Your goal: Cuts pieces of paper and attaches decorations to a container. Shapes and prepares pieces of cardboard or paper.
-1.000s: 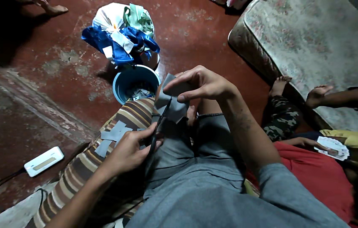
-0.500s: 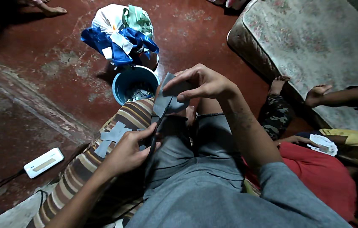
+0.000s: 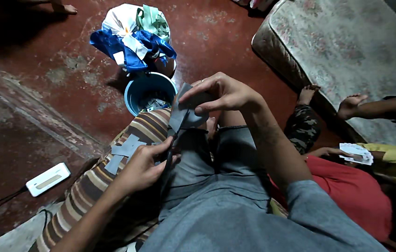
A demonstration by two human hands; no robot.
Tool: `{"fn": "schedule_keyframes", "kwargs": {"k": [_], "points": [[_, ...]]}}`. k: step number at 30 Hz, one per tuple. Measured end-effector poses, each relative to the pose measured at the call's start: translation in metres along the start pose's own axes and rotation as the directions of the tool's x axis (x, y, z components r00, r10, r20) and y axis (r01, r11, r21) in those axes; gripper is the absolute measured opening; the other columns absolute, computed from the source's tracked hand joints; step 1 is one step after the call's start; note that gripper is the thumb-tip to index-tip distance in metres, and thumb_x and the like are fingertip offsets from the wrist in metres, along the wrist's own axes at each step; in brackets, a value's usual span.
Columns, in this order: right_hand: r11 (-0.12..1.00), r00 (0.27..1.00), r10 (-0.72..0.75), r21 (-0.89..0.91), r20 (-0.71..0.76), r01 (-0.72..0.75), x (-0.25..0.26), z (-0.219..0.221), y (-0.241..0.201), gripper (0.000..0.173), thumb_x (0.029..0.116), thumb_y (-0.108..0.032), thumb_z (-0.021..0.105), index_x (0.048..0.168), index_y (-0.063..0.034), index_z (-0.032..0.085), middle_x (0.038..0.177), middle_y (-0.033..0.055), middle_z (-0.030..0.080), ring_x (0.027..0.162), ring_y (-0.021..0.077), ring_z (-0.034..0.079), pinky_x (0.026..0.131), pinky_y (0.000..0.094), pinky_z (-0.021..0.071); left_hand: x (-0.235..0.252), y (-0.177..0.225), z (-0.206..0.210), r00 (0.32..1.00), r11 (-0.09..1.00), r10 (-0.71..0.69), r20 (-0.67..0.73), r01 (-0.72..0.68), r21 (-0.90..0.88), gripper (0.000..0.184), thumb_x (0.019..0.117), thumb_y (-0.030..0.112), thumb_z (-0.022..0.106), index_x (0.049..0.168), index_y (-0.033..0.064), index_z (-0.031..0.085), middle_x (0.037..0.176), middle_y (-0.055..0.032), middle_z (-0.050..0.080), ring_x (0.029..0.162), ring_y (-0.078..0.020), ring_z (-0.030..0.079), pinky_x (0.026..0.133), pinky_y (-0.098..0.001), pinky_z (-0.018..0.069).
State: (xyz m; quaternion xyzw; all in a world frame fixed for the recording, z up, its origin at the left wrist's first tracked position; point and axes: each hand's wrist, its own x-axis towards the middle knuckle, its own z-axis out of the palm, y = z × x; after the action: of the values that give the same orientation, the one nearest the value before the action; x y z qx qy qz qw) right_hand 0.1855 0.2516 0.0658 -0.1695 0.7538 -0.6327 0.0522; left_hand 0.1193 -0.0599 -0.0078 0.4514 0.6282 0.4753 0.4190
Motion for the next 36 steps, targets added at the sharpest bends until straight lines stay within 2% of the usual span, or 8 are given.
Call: {"fn": "schedule_keyframes", "kwargs": {"k": [9, 15, 18, 20, 22, 25, 30, 36], "points": [[1.0, 1.0, -0.002, -0.004, 0.022, 0.002, 0.0022, 0.0049, 0.0, 0.039, 0.0858, 0.006, 0.07, 0.125, 0.0075, 0.067, 0.118, 0.0146, 0.07, 0.106, 0.0145, 0.068, 0.094, 0.0284, 0.0585, 0.0034, 0.0023, 0.0006, 1.0, 1.0, 0.01, -0.001, -0.009, 0.021, 0.055, 0.0998, 0.028, 0.066, 0.146, 0.0014, 0.053, 0.12, -0.0021, 0.074, 0.109, -0.0106, 0.071, 0.097, -0.0312, 0.0598], [0.999, 1.0, 0.006, 0.038, 0.023, -0.007, 0.0012, 0.0048, 0.0003, 0.039, 0.085, 0.008, 0.07, 0.124, 0.008, 0.067, 0.116, 0.014, 0.07, 0.105, 0.0144, 0.068, 0.093, 0.0281, 0.0587, 0.0017, -0.0004, 0.0016, 1.0, 0.999, 0.024, -0.01, -0.024, -0.022, 0.053, 0.0997, 0.025, 0.067, 0.145, 0.0001, 0.054, 0.118, -0.0044, 0.074, 0.106, -0.014, 0.073, 0.094, -0.0328, 0.0619], [0.999, 0.999, 0.012, 0.05, 0.042, -0.014, 0.0016, 0.0057, 0.0008, 0.041, 0.0844, 0.006, 0.071, 0.125, 0.0083, 0.066, 0.118, 0.0141, 0.069, 0.105, 0.014, 0.068, 0.093, 0.0279, 0.0588, 0.0028, 0.0023, 0.002, 1.0, 1.0, 0.03, -0.003, -0.03, 0.004, 0.049, 0.0994, 0.027, 0.067, 0.141, 0.0024, 0.058, 0.117, -0.0017, 0.075, 0.106, -0.0108, 0.072, 0.094, -0.0309, 0.0612], [0.998, 0.998, 0.003, 0.063, 0.055, -0.006, 0.0024, 0.007, 0.0009, 0.042, 0.0839, 0.005, 0.072, 0.125, 0.0089, 0.065, 0.12, 0.0151, 0.069, 0.107, 0.0149, 0.068, 0.094, 0.0289, 0.0587, 0.004, 0.0038, 0.0024, 0.999, 0.999, 0.041, -0.008, -0.041, 0.014, 0.04, 0.0994, 0.028, 0.067, 0.132, 0.0052, 0.065, 0.115, -0.0008, 0.075, 0.105, -0.0096, 0.072, 0.093, -0.0305, 0.061], [0.998, 0.998, 0.003, 0.06, 0.067, -0.007, 0.0029, 0.0078, 0.0004, 0.044, 0.083, 0.004, 0.073, 0.125, 0.0089, 0.064, 0.123, 0.0155, 0.067, 0.111, 0.0168, 0.067, 0.095, 0.0305, 0.0585, 0.0046, 0.0043, 0.0028, 0.999, 0.999, 0.052, -0.007, -0.052, 0.004, 0.043, 0.0989, 0.025, 0.067, 0.134, 0.0019, 0.063, 0.117, -0.003, 0.074, 0.107, -0.0109, 0.071, 0.095, -0.0312, 0.0606], [0.999, 0.998, -0.004, 0.049, 0.062, 0.001, 0.0027, 0.0057, 0.0011, 0.045, 0.0823, 0.004, 0.073, 0.126, 0.0093, 0.064, 0.125, 0.0161, 0.067, 0.112, 0.0183, 0.067, 0.096, 0.0321, 0.0584, 0.0037, 0.0023, 0.0024, 0.999, 0.999, 0.036, 0.0, -0.036, 0.007, 0.054, 0.0988, 0.024, 0.067, 0.145, -0.0003, 0.053, 0.12, -0.0041, 0.073, 0.109, -0.0114, 0.071, 0.096, -0.0312, 0.0604], [0.999, 0.997, -0.034, 0.043, 0.07, 0.031, 0.0023, 0.0038, 0.0025, 0.044, 0.0823, 0.004, 0.074, 0.125, 0.0093, 0.064, 0.121, 0.0156, 0.067, 0.109, 0.0164, 0.067, 0.094, 0.0303, 0.0587, 0.0028, 0.0015, 0.0014, 0.999, 0.999, 0.031, 0.009, -0.031, 0.014, 0.049, 0.0997, 0.026, 0.066, 0.142, 0.0023, 0.057, 0.119, -0.0025, 0.074, 0.108, -0.0111, 0.071, 0.094, -0.0309, 0.0613], [0.999, 0.996, -0.041, 0.004, 0.076, 0.04, 0.0046, 0.0029, 0.0017, 0.045, 0.0842, -0.001, 0.072, 0.127, 0.0094, 0.064, 0.123, 0.0151, 0.067, 0.111, 0.0161, 0.067, 0.096, 0.0304, 0.058, 0.0031, 0.0016, 0.0019, 0.999, 0.999, 0.031, 0.011, -0.031, 0.007, 0.057, 0.0989, 0.025, 0.067, 0.148, -0.0002, 0.05, 0.123, -0.0048, 0.072, 0.111, -0.0111, 0.07, 0.098, -0.0303, 0.0592]]}}
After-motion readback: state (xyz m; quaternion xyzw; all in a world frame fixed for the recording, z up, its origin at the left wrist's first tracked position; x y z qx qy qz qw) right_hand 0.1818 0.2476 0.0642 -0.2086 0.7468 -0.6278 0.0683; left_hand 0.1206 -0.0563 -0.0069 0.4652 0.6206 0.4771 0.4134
